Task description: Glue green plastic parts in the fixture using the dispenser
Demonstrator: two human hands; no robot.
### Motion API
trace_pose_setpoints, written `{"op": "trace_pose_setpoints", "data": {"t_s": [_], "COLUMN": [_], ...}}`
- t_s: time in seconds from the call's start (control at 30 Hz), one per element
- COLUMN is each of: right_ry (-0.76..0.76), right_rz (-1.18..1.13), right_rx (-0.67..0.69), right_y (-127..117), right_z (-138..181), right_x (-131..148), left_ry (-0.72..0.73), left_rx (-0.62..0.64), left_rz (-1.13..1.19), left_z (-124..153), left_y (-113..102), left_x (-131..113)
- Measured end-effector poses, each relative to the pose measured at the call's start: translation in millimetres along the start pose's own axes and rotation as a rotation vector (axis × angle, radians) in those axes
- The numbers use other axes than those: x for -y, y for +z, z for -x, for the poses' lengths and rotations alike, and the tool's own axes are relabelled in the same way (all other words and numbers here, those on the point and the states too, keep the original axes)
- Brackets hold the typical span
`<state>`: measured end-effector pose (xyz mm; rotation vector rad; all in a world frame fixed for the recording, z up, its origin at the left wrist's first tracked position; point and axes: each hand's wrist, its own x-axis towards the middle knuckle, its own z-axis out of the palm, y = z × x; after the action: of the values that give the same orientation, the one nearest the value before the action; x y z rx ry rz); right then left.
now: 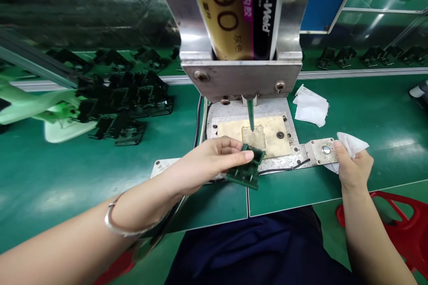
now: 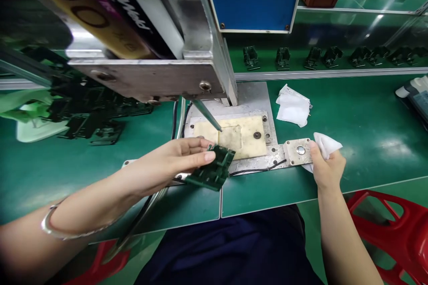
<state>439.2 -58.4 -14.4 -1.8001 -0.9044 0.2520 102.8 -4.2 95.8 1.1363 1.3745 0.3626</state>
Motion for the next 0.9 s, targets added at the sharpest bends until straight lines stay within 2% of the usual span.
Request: {"op": "trace_pose_setpoints", "data": {"t_s": [0.07,0.13,0.2,0.3,0.4,0.47,0.6,0.73,0.8,0.9], "right_ry": [-0.12,-0.273,-0.481,-0.783,-0.83,-0.842,-0.954,-1.009,-1.01,-0.957], "right_rz": [0.037,0.085,0.093,-0.031,-0.172,-0.223,-0.265,-0.284,-0.285,-0.271], "right_rx": [-0.122,-0.131,0.032,0.4,0.719,0.834,0.837,0.722,0.679,0.713], "right_y": [-7.8,-19.1,-30.7,-40.0,-36.7,-31.3,-22.9,-18.9,-18.6,-20.3], "right_z": [11.9,31.9,56.3,88.8,107.5,113.5,118.0,116.4,113.4,107.7], "right_x": [1.7,9.1,25.0,61.1,92.8,103.3,106.7,106.3,106.0,106.4], "left_ry": [0.081,0.293,0.521,0.779,0.921,0.978,1.059,1.094,1.094,1.077], "left_rx": [-0.012,-0.056,-0.069,-0.047,0.024,0.058,0.062,0.059,0.042,0.015], "left_rz": [0.026,0.02,-0.004,-0.026,-0.029,-0.039,-0.039,-0.013,-0.004,0.011], "left_z": [13.9,31.3,48.4,65.9,71.9,72.9,75.1,76.7,76.3,74.6], "left_y": [4.5,11.4,19.5,29.3,34.5,36.1,36.5,36.8,37.7,39.1], "left_x": [14.1,29.5,42.9,54.9,56.2,53.1,46.2,45.5,47.0,49.7]}}
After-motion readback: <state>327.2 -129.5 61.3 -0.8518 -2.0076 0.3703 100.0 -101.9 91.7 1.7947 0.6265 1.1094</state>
